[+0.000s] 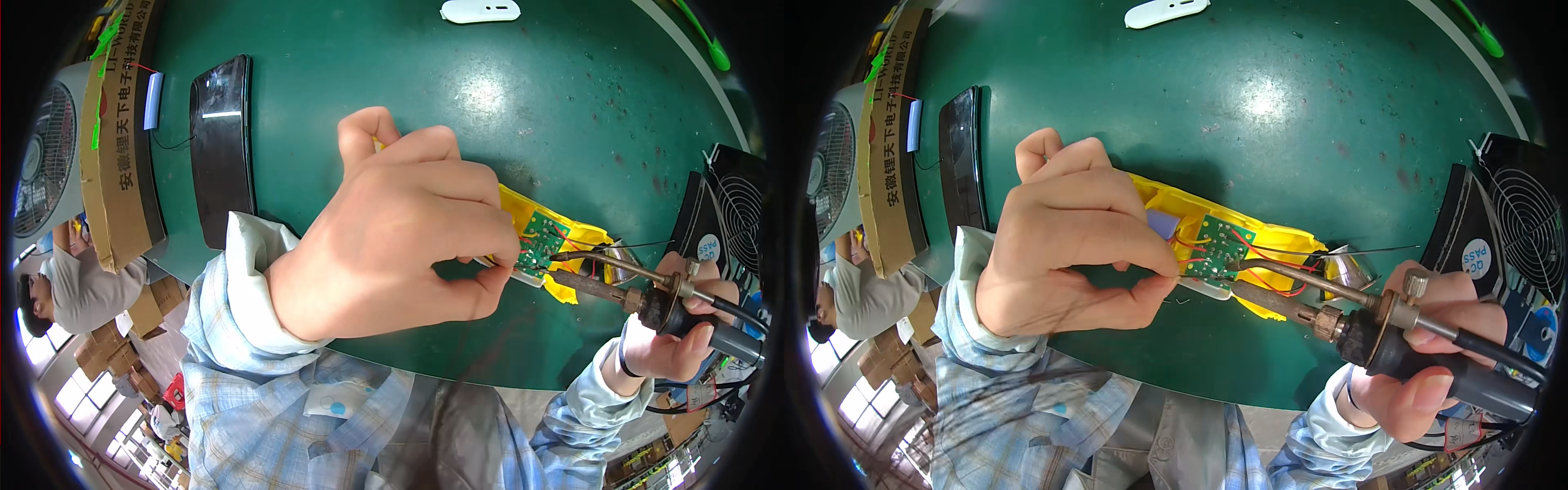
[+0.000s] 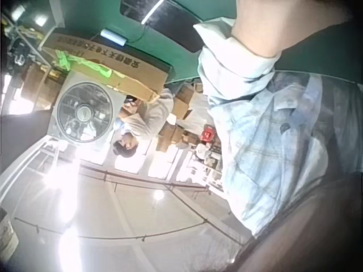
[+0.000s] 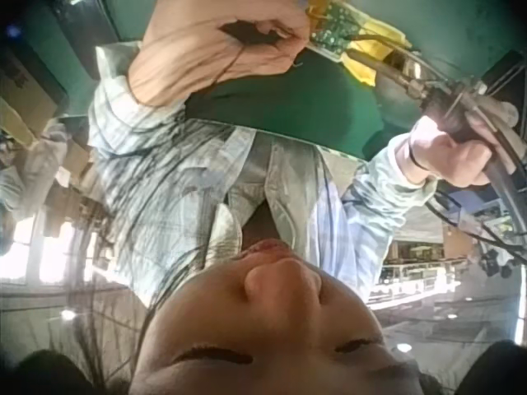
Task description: The person solders flashlight circuit components using a soldering iron, fits the flashlight casing parts together by hand, and places the assembled flashlights onto the assembly line.
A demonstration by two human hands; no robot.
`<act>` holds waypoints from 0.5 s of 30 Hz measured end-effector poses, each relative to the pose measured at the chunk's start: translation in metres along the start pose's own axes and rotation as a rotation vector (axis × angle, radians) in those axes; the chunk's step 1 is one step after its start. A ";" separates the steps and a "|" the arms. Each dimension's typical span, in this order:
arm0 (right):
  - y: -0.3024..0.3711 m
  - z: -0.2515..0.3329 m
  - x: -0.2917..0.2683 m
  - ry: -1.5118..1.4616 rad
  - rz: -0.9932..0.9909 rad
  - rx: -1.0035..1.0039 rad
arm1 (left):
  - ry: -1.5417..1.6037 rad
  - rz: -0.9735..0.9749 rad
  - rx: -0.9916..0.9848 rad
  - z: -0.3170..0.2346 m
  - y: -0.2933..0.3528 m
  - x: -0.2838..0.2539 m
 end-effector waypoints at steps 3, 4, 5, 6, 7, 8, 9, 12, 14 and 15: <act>0.001 0.002 0.004 -0.006 -0.014 -0.073 | -0.006 0.025 -0.010 -0.002 -0.001 -0.001; 0.002 0.001 0.005 -0.018 -0.035 -0.119 | -0.005 0.020 -0.028 -0.001 -0.001 0.000; 0.002 -0.002 0.005 -0.025 -0.031 -0.118 | -0.004 0.014 -0.045 -0.001 0.000 0.000; 0.002 -0.004 0.004 -0.034 -0.002 -0.111 | -0.010 0.012 -0.053 0.000 0.001 0.001; 0.003 -0.001 0.002 -0.027 0.021 -0.106 | -0.009 0.010 -0.052 -0.001 0.000 0.001; 0.003 0.003 0.003 -0.003 0.013 -0.084 | -0.009 0.007 -0.052 -0.002 0.000 0.001; 0.002 0.005 0.003 0.003 0.011 -0.085 | -0.006 0.008 -0.047 -0.003 -0.001 0.000; 0.002 0.004 0.002 0.014 0.008 -0.118 | -0.015 0.026 -0.055 -0.005 -0.002 -0.002; 0.003 0.002 0.001 -0.026 0.043 -0.121 | -0.029 0.027 -0.044 -0.004 -0.003 0.000; 0.003 0.001 0.002 -0.023 0.041 -0.120 | -0.027 0.029 -0.042 -0.003 -0.003 0.001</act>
Point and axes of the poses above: each hand's wrist, its own y-axis away from the middle knuckle, its own x-axis out of the palm, z = x × y, the point moved 2 cm from there along -y, towards the middle knuckle, and after that the axes turned 1 degree about -y, right-handed, at the moved point
